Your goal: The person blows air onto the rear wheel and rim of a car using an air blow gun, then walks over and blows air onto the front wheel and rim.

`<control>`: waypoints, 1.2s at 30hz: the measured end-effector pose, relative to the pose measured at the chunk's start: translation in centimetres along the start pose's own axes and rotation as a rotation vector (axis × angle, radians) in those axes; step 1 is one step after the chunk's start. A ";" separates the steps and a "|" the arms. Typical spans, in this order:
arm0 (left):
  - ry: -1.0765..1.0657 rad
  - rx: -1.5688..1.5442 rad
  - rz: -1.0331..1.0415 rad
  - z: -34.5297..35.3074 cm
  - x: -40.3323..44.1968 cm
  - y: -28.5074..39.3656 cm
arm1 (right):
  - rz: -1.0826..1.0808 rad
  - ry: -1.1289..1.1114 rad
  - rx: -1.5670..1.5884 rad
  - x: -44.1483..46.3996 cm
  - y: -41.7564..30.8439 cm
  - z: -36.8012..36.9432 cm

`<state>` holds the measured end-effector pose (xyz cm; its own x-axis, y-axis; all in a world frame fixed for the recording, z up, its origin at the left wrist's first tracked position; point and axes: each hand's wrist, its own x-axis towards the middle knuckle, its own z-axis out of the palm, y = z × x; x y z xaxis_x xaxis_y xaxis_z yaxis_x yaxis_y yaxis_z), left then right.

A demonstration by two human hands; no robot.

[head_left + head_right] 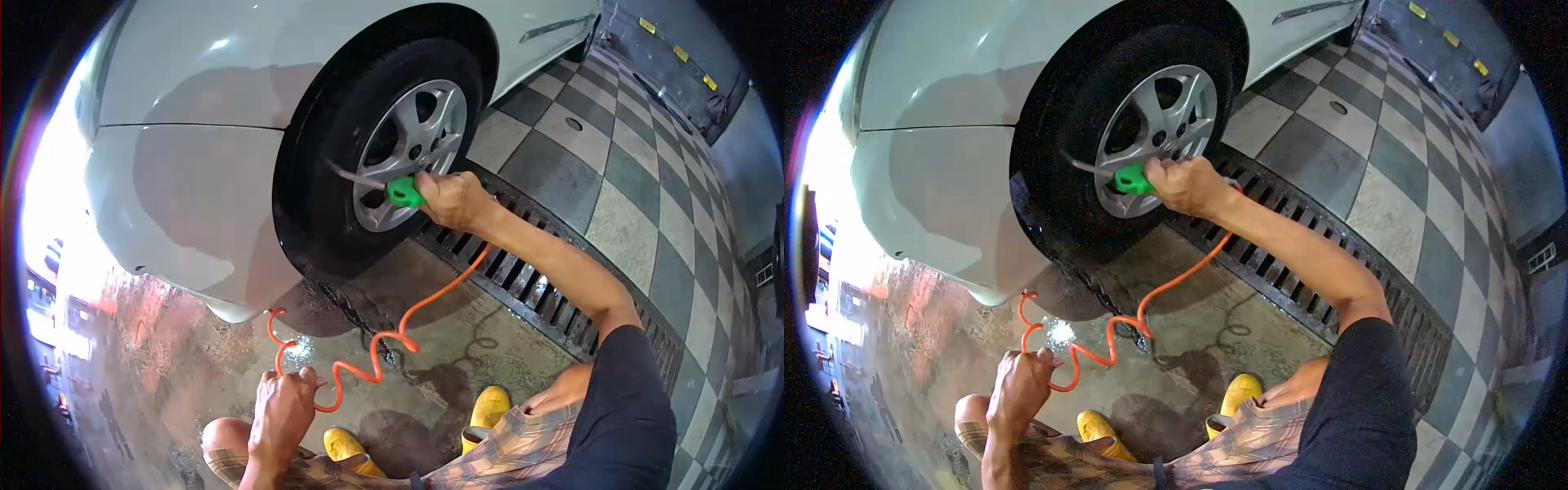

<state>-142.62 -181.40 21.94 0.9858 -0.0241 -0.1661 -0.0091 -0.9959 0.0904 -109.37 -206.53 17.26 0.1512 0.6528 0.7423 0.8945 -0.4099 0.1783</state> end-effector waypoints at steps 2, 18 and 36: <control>0.011 -0.039 0.033 -0.5 0.0 0.6 | 0.080 -0.023 -0.060 -0.6 0.8 0.8; -0.069 -0.019 -0.054 -0.9 -0.1 0.3 | 0.328 -0.117 0.245 -3.4 -0.4 -1.3; -0.011 0.021 0.011 -0.1 -0.6 -0.5 | 1.135 -0.403 1.264 -1.3 -1.8 -4.6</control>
<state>-143.20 -180.88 22.07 0.9837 -0.0363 -0.1760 -0.0239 -0.9971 0.0721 -113.15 -209.57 19.00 0.7919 0.6030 -0.0966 -0.0002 -0.1580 -0.9874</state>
